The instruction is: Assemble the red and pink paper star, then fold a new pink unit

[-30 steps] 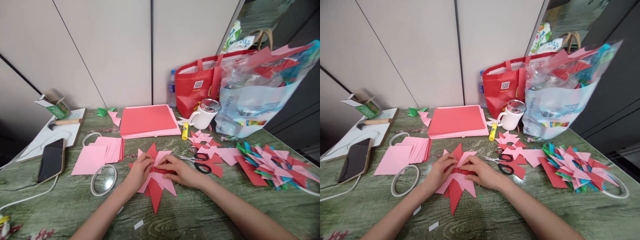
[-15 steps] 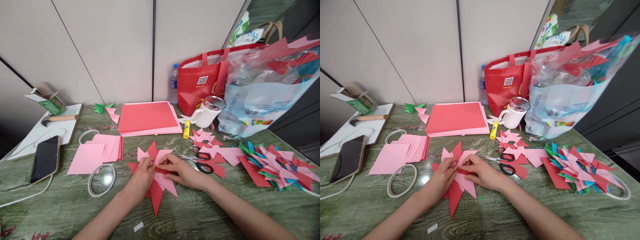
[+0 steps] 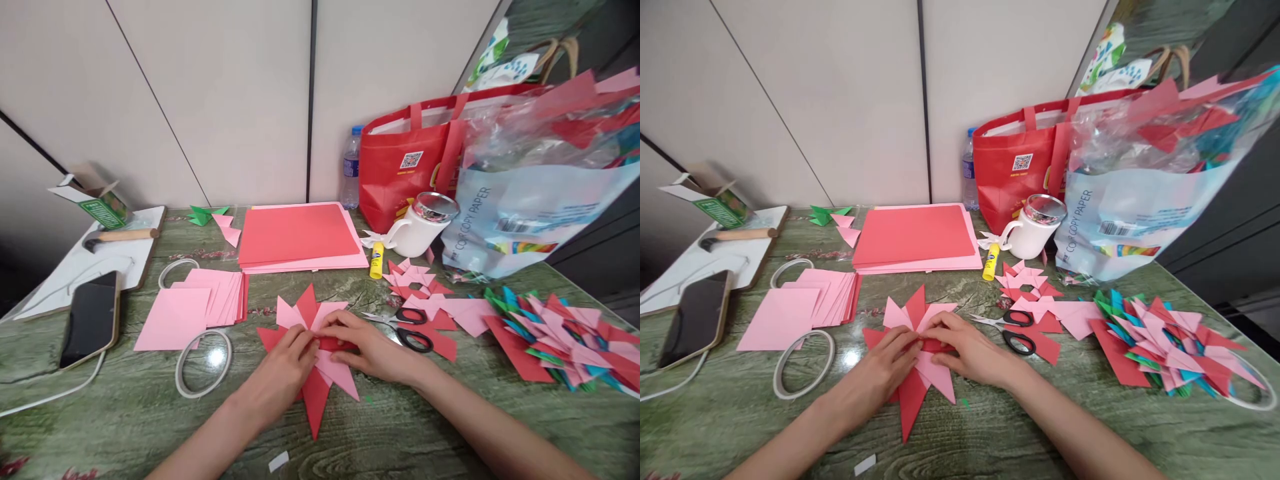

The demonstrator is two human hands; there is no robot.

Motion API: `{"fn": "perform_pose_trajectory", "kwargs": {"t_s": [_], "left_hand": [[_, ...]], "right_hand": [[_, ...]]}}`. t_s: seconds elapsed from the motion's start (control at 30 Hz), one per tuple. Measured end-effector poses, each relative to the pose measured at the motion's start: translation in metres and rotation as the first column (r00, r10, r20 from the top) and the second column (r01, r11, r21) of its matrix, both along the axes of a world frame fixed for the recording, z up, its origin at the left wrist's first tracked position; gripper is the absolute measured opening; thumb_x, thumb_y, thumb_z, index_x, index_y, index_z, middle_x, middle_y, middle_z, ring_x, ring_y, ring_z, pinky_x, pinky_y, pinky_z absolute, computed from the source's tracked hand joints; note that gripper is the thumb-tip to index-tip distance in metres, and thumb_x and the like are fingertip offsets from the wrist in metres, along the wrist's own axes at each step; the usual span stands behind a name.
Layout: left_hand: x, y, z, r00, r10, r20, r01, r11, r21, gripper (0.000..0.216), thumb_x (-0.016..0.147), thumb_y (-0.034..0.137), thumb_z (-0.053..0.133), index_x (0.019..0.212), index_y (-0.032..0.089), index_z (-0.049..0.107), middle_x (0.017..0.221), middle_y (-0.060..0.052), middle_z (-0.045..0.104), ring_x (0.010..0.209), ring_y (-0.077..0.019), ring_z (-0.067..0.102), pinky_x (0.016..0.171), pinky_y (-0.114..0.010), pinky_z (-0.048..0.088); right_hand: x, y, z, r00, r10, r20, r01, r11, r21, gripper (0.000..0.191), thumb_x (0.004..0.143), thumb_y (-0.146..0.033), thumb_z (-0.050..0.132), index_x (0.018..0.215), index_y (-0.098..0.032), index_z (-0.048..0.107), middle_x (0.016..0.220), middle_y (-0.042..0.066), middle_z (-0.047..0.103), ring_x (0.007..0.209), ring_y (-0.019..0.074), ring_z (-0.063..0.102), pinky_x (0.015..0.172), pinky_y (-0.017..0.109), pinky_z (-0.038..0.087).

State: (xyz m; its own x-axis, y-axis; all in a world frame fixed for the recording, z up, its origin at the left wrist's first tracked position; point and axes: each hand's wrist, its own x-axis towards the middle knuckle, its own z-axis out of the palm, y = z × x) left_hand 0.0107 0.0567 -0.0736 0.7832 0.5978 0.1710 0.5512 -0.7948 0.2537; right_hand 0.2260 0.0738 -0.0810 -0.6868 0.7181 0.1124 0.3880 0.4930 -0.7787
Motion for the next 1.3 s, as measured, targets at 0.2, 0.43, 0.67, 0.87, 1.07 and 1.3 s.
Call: {"fn": "perform_pose_trajectory", "kwargs": {"t_s": [0.2, 0.43, 0.67, 0.87, 1.07, 1.3], "left_hand": [[0.004, -0.002, -0.001, 0.999, 0.015, -0.041, -0.013, 0.999, 0.044, 0.021, 0.091, 0.014, 0.041, 0.104, 0.012, 0.057, 0.103, -0.011, 0.056, 0.107, -0.0248, 0.049, 0.084, -0.041, 0.051], [0.009, -0.011, -0.013, 0.995, 0.079, -0.066, -0.075, 0.994, 0.074, 0.023, 0.089, 0.011, 0.039, 0.106, 0.01, 0.054, 0.106, -0.015, 0.055, 0.114, -0.0274, 0.045, 0.087, -0.043, 0.047], [0.005, -0.017, -0.025, 0.989, 0.104, -0.11, -0.091, 0.989, 0.115, 0.035, 0.082, 0.006, 0.04, 0.116, 0.006, 0.049, 0.117, -0.019, 0.053, 0.124, -0.0314, 0.038, 0.091, -0.044, 0.044], [0.003, -0.022, -0.028, 0.975, 0.078, -0.209, -0.033, 0.978, 0.207, 0.037, 0.077, 0.009, 0.04, 0.11, 0.006, 0.055, 0.131, -0.019, 0.047, 0.131, -0.0333, 0.029, 0.096, -0.045, 0.041], [0.007, -0.024, -0.03, 0.974, 0.081, -0.211, -0.02, 0.961, 0.277, 0.035, 0.077, 0.015, 0.044, 0.105, 0.002, 0.059, 0.128, -0.022, 0.051, 0.126, -0.0352, 0.038, 0.094, -0.045, 0.042], [0.008, -0.022, -0.031, 0.969, 0.153, -0.192, -0.126, 0.981, 0.147, 0.041, 0.08, 0.009, 0.038, 0.118, 0.005, 0.053, 0.124, -0.018, 0.054, 0.126, -0.0333, 0.038, 0.09, -0.044, 0.046]], "right_hand": [[-0.002, 0.0, 0.005, 0.999, -0.038, 0.011, 0.039, 0.998, -0.055, 0.037, 0.083, -0.019, 0.059, 0.118, -0.023, 0.05, 0.115, 0.006, 0.05, 0.108, 0.0168, 0.047, 0.094, 0.031, 0.04], [-0.005, 0.003, 0.012, 0.996, -0.049, 0.075, 0.056, 0.994, -0.097, 0.036, 0.081, -0.02, 0.061, 0.115, -0.022, 0.052, 0.113, 0.007, 0.05, 0.098, 0.0173, 0.053, 0.087, 0.031, 0.045], [-0.002, 0.001, 0.008, 0.998, -0.049, 0.032, 0.051, 0.997, -0.057, 0.042, 0.083, -0.022, 0.06, 0.124, -0.024, 0.048, 0.116, 0.006, 0.049, 0.106, 0.0165, 0.049, 0.093, 0.029, 0.042], [-0.001, 0.001, 0.008, 0.998, -0.022, 0.053, 0.026, 0.997, -0.068, 0.037, 0.084, -0.02, 0.057, 0.121, -0.024, 0.051, 0.115, 0.006, 0.047, 0.107, 0.0161, 0.047, 0.095, 0.029, 0.04], [-0.002, 0.002, 0.012, 0.997, -0.004, 0.081, 0.01, 0.996, -0.084, 0.04, 0.084, -0.016, 0.054, 0.124, -0.023, 0.048, 0.115, 0.007, 0.044, 0.106, 0.0155, 0.046, 0.094, 0.029, 0.041], [-0.002, 0.002, 0.01, 0.998, -0.009, 0.067, 0.015, 0.996, -0.084, 0.04, 0.084, -0.014, 0.053, 0.123, -0.023, 0.049, 0.114, 0.007, 0.044, 0.107, 0.0154, 0.045, 0.096, 0.03, 0.039]]}}
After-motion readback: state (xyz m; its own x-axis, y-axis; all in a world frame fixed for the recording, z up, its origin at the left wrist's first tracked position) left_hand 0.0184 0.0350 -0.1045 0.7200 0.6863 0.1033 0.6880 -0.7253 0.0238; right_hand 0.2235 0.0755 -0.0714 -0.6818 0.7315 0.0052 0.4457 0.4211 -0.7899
